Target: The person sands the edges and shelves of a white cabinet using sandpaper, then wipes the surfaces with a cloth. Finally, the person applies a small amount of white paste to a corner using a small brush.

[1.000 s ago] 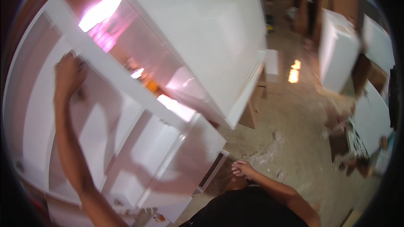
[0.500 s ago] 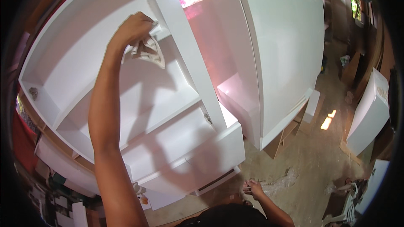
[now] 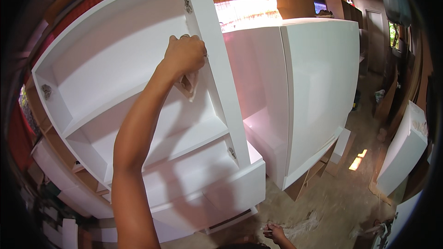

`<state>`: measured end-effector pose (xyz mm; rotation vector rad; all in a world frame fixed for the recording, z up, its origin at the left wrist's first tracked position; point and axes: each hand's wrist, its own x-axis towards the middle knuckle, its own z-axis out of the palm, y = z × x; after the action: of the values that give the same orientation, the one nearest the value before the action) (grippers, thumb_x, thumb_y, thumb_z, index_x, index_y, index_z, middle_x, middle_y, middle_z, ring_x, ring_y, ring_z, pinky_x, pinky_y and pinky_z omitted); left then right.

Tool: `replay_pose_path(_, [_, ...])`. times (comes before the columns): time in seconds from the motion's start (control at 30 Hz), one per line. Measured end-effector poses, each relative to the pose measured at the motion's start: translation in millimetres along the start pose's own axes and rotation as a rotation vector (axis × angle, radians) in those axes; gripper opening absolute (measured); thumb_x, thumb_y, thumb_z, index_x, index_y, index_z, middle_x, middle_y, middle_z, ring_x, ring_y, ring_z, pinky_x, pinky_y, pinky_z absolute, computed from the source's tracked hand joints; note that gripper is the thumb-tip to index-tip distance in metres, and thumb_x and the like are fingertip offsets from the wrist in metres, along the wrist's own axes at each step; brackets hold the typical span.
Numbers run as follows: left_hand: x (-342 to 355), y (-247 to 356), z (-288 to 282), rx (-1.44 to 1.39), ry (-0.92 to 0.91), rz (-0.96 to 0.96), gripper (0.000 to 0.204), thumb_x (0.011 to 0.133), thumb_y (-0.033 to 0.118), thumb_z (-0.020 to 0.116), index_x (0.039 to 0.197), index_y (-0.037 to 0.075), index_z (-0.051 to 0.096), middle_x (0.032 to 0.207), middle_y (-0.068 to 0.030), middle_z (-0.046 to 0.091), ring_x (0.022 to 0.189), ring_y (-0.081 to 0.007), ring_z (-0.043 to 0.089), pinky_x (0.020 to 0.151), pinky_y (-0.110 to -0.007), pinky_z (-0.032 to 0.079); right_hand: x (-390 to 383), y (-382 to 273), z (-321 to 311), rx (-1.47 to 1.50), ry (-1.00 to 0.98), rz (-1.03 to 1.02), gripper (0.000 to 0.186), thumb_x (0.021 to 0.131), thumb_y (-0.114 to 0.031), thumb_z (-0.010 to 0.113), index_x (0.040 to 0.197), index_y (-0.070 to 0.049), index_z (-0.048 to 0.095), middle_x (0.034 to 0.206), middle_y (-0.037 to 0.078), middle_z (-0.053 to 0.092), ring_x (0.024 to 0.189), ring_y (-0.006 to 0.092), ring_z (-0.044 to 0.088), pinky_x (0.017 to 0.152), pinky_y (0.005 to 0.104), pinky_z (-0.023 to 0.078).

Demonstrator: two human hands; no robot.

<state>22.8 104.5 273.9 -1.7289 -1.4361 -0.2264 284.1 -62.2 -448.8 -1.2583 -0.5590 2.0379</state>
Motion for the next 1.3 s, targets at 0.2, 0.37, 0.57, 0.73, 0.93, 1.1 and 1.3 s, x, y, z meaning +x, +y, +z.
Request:
replay_pose_path(0.2, [17, -16, 8, -0.092, -0.227, -0.139, 0.021, 0.073, 0.005, 0.057, 0.083, 0.010, 0.074, 0.088, -0.0102, 0.071, 0.096, -0.0289, 0.065, 0.082, -0.048, 0.042, -1, -7, 9, 0.004, 0.025, 0.009, 0.017, 0.097, -0.025, 0.056, 0.100, -0.009, 0.059, 0.092, 0.007, 0.066, 0.078, 0.0252, 0.067, 0.069, 0.0393, 0.057])
replay_pose_path(0.37, [20, -22, 7, -0.131, -0.270, -0.169, 0.031, 0.073, 0.007, 0.057, 0.097, 0.014, 0.075, 0.095, -0.0106, 0.072, 0.098, -0.0293, 0.066, 0.085, -0.046, 0.045, -6, -10, 12, 0.001, 0.024, 0.024, 0.016, 0.097, -0.025, 0.056, 0.100, -0.009, 0.059, 0.092, 0.007, 0.066, 0.079, 0.0252, 0.067, 0.069, 0.0395, 0.057])
replay_pose_path(0.57, [23, -12, -2, -0.093, -0.276, -0.159, 0.036, 0.075, 0.009, 0.056, 0.104, 0.017, 0.076, 0.100, -0.0098, 0.073, 0.101, -0.0287, 0.066, 0.088, -0.045, 0.046, 5, -1, 8, -0.015, -0.004, 0.036, 0.017, 0.098, -0.025, 0.054, 0.101, -0.009, 0.059, 0.092, 0.008, 0.066, 0.079, 0.0251, 0.068, 0.071, 0.0404, 0.057])
replay_pose_path(0.73, [27, -11, -5, -0.063, -0.324, -0.153, 0.031, 0.077, 0.010, 0.057, 0.101, 0.016, 0.075, 0.100, -0.0096, 0.072, 0.100, -0.0296, 0.066, 0.091, -0.047, 0.043, 1, -5, 14, -0.040, -0.005, 0.044, 0.019, 0.098, -0.026, 0.053, 0.102, -0.008, 0.059, 0.091, 0.008, 0.066, 0.079, 0.0260, 0.068, 0.072, 0.0416, 0.057])
replay_pose_path(0.93, [28, -11, -3, -0.041, -0.347, -0.176, 0.024, 0.079, 0.011, 0.058, 0.096, 0.012, 0.075, 0.101, -0.0103, 0.072, 0.101, -0.0294, 0.065, 0.094, -0.050, 0.039, 1, -4, 12, -0.052, 0.005, 0.042, 0.021, 0.098, -0.026, 0.053, 0.103, -0.006, 0.059, 0.094, 0.009, 0.066, 0.082, 0.0270, 0.068, 0.072, 0.0414, 0.057])
replay_pose_path(1.1, [24, -18, -12, -0.223, -0.345, -0.146, 0.035, 0.076, 0.007, 0.053, 0.104, 0.011, 0.075, 0.101, -0.0134, 0.072, 0.096, -0.0335, 0.067, 0.086, -0.043, 0.048, 9, 2, 5, -0.035, 0.001, 0.055, 0.020, 0.098, -0.025, 0.054, 0.101, -0.007, 0.059, 0.094, 0.010, 0.066, 0.081, 0.0273, 0.067, 0.072, 0.0421, 0.056])
replay_pose_path(1.3, [26, -44, -8, -0.625, -0.350, -0.121, 0.044, 0.070, 0.006, 0.054, 0.110, 0.001, 0.072, 0.076, -0.0148, 0.068, 0.065, -0.0219, 0.062, 0.062, -0.034, 0.050, 6, 0, 8, -0.059, -0.013, 0.051, 0.020, 0.097, -0.025, 0.054, 0.102, -0.006, 0.058, 0.094, 0.011, 0.066, 0.083, 0.0278, 0.067, 0.074, 0.0427, 0.056])
